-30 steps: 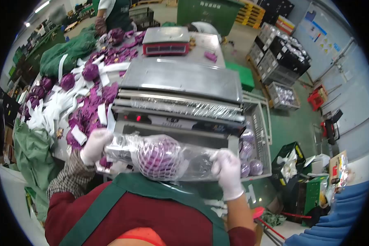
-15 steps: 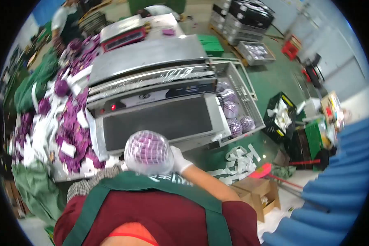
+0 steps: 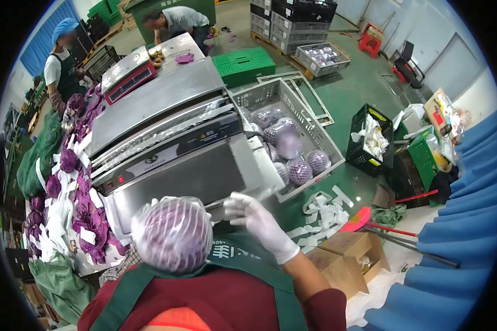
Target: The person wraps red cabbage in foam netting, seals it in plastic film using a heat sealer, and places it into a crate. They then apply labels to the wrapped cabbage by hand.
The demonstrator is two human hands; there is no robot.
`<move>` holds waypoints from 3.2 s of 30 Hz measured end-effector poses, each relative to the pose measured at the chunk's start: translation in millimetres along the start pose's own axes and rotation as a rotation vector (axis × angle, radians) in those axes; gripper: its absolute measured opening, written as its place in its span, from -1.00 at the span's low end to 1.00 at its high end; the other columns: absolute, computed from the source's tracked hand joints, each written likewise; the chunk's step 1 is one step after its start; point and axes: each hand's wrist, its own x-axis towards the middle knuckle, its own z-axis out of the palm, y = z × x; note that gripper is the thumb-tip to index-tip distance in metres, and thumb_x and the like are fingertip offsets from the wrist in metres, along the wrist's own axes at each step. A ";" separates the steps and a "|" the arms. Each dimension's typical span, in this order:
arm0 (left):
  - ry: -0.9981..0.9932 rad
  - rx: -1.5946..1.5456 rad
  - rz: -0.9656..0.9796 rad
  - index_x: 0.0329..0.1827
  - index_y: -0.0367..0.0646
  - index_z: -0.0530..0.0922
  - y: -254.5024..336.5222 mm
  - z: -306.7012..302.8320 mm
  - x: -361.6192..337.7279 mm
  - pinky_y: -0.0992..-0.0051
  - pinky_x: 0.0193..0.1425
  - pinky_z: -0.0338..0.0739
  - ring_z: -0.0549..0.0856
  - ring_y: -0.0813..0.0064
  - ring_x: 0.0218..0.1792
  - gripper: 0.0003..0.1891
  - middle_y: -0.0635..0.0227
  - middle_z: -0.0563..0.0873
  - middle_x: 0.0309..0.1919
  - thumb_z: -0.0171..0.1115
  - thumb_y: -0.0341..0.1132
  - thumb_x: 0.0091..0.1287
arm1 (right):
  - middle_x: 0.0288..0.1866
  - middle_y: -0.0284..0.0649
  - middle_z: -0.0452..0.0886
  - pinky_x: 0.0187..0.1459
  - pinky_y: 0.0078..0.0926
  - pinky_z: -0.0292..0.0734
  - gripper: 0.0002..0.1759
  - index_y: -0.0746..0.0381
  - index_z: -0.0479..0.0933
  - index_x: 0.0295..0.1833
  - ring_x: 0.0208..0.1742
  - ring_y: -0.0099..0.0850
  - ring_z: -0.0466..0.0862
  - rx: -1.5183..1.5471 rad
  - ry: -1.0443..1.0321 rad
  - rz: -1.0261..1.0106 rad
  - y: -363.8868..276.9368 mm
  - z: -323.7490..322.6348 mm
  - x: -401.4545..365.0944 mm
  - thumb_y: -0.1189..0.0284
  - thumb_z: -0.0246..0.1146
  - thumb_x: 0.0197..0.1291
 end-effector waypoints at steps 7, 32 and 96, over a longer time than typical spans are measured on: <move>0.072 0.043 -0.470 0.42 -0.11 0.05 10.9 84.6 141.0 0.24 0.31 0.26 0.31 0.28 0.31 -0.30 0.17 0.32 0.29 -0.23 0.19 0.38 | 0.28 -0.10 0.29 0.31 -0.20 0.24 -0.02 0.24 0.04 0.39 0.30 -0.21 0.32 0.252 0.370 -0.176 -59.1 -127.5 5.5 0.09 0.36 -0.07; 0.983 0.286 -0.251 0.17 -0.39 0.37 10.5 103.2 103.8 0.41 0.10 0.49 0.61 0.35 -0.01 -0.51 0.09 0.57 0.04 0.01 -0.11 0.39 | 0.40 0.31 -0.09 0.33 0.01 0.06 0.10 0.21 -0.09 0.44 0.37 0.27 0.02 -1.399 0.793 0.520 27.2 -482.1 149.0 -0.10 0.27 -0.08; 1.098 0.521 0.791 -0.06 -0.31 0.52 285.3 -381.0 -334.6 0.59 -0.08 0.48 0.60 0.59 -0.19 -0.74 0.32 0.63 -0.22 0.20 -0.49 0.17 | -0.53 -0.23 0.53 -0.46 -0.48 0.43 -0.72 0.28 0.51 -0.31 -0.53 -0.50 0.55 -1.671 -0.594 -0.332 188.0 531.2 449.0 0.27 0.31 0.07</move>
